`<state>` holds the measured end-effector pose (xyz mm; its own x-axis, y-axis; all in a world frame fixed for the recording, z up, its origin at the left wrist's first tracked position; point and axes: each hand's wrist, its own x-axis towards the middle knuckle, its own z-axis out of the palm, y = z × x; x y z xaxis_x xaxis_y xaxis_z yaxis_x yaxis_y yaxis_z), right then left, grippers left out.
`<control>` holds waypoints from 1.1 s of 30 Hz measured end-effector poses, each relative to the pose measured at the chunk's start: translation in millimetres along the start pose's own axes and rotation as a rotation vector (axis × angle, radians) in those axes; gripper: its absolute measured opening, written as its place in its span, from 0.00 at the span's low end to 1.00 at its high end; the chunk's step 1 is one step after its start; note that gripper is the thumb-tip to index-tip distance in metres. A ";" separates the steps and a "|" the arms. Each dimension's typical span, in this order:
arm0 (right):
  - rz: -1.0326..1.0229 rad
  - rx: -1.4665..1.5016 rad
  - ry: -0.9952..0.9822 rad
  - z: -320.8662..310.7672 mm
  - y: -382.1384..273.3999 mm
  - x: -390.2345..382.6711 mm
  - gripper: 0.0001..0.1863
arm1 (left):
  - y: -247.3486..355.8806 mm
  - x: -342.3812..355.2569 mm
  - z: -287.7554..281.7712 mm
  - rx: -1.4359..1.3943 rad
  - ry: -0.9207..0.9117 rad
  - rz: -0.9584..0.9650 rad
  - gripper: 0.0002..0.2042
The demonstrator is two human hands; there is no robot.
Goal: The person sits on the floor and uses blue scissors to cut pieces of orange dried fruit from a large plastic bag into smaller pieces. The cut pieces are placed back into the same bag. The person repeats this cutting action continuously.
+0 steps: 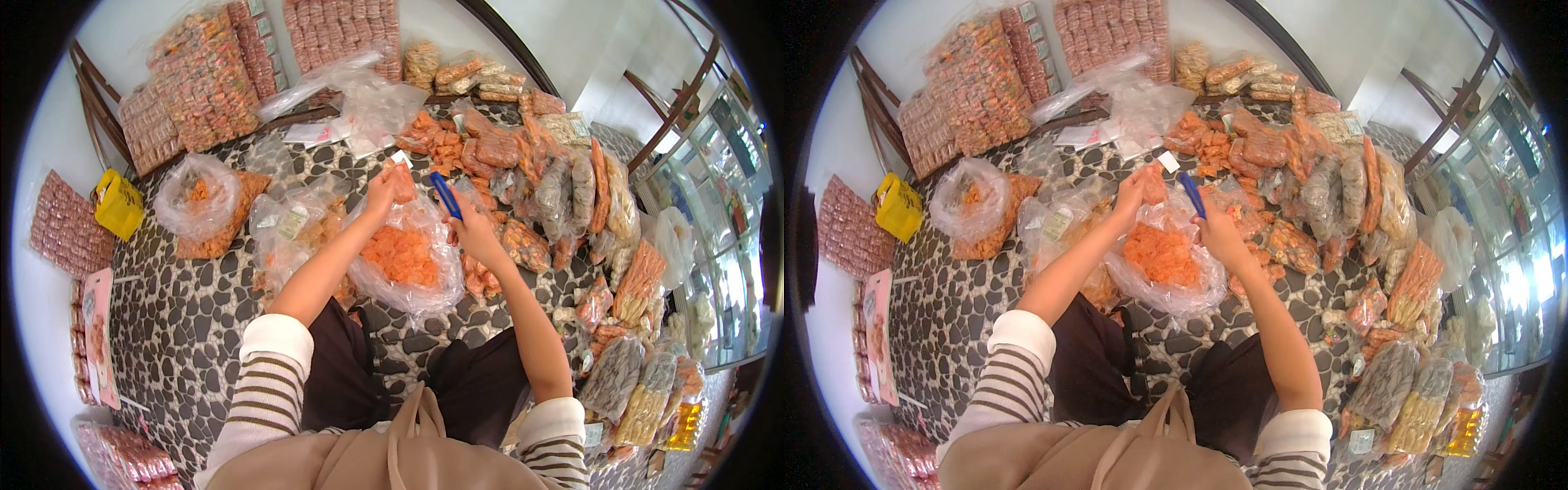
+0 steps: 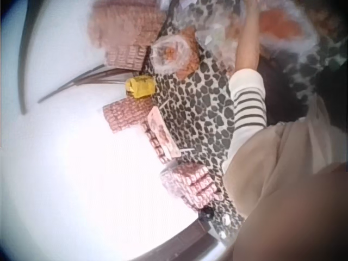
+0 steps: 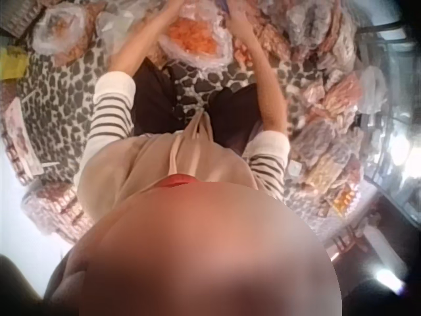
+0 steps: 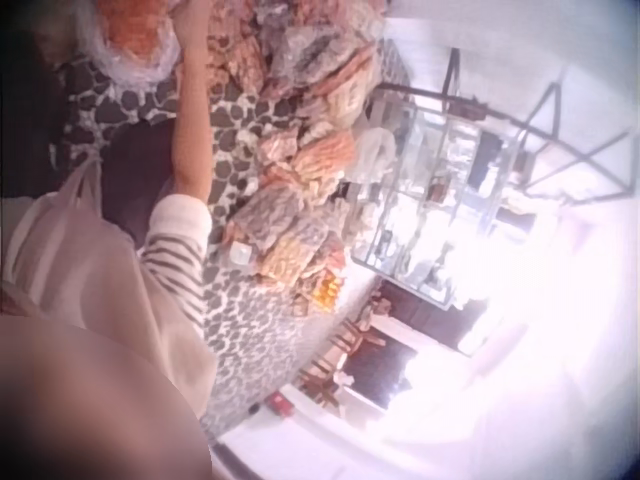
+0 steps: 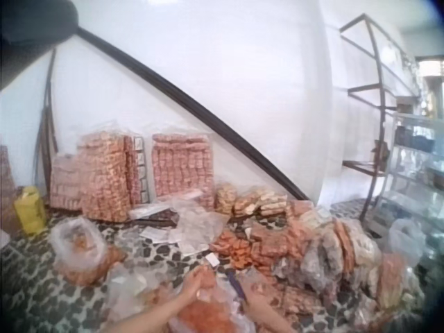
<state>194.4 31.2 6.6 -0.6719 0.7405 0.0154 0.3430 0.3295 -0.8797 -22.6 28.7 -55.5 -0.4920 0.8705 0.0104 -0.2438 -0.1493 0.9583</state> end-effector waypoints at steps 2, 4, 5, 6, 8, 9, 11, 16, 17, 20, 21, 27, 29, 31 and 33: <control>-0.194 -0.241 0.055 15.0 -3.0 4.0 0.30 | -4.1 4.4 -4.1 -0.009 0.010 0.028 0.16; -0.256 -0.400 0.130 25.3 -4.4 7.5 0.30 | -6.1 6.5 -4.3 0.094 0.070 0.053 0.16; -0.284 -0.486 0.174 28.7 -4.8 8.7 0.29 | -5.9 6.6 -3.3 0.156 0.093 0.050 0.16; -0.302 -0.570 0.212 32.1 -5.3 9.4 0.29 | -4.9 5.6 -2.3 0.193 0.103 0.070 0.15; -0.281 -0.535 0.208 35.6 -5.9 10.6 0.28 | -0.6 3.1 1.0 0.283 0.106 0.083 0.14; -0.267 -0.520 0.203 36.4 -6.1 11.5 0.28 | 1.2 -0.3 3.4 0.366 0.109 0.091 0.13; -0.255 -0.542 0.196 37.3 -6.4 13.2 0.28 | 5.8 -7.7 8.5 0.320 0.058 0.099 0.14; -0.263 -0.545 0.211 37.6 -6.9 14.6 0.27 | 17.4 -21.0 19.1 0.364 0.091 0.091 0.14; -0.252 -0.540 0.212 37.6 -6.9 14.1 0.27 | 18.4 -21.9 20.4 0.372 0.102 0.080 0.14; -0.222 -0.541 0.215 37.3 -7.3 12.7 0.27 | 18.0 -21.3 22.0 0.347 0.095 0.054 0.14; -0.225 -0.538 0.219 37.4 -7.6 12.5 0.27 | 16.6 -20.4 22.0 0.331 0.086 0.040 0.14; -0.209 -0.677 0.248 40.9 -9.2 11.7 0.27 | 2.6 -11.5 23.3 0.360 0.140 0.101 0.13; -0.220 -0.740 0.239 42.4 -9.5 10.5 0.27 | 0.0 -5.5 21.4 0.324 0.219 0.068 0.13; -0.222 -0.759 0.222 43.5 -9.3 8.8 0.28 | -1.5 0.5 16.4 0.267 0.264 0.069 0.13; -0.216 -0.737 0.197 44.4 -7.1 5.4 0.28 | -3.3 4.8 9.6 0.199 0.301 0.128 0.13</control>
<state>159.2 6.8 -8.2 -0.6682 0.6832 0.2947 0.6108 0.7298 -0.3071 -16.1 37.8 -55.9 -0.7386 0.6696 0.0775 -0.0120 -0.1279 0.9917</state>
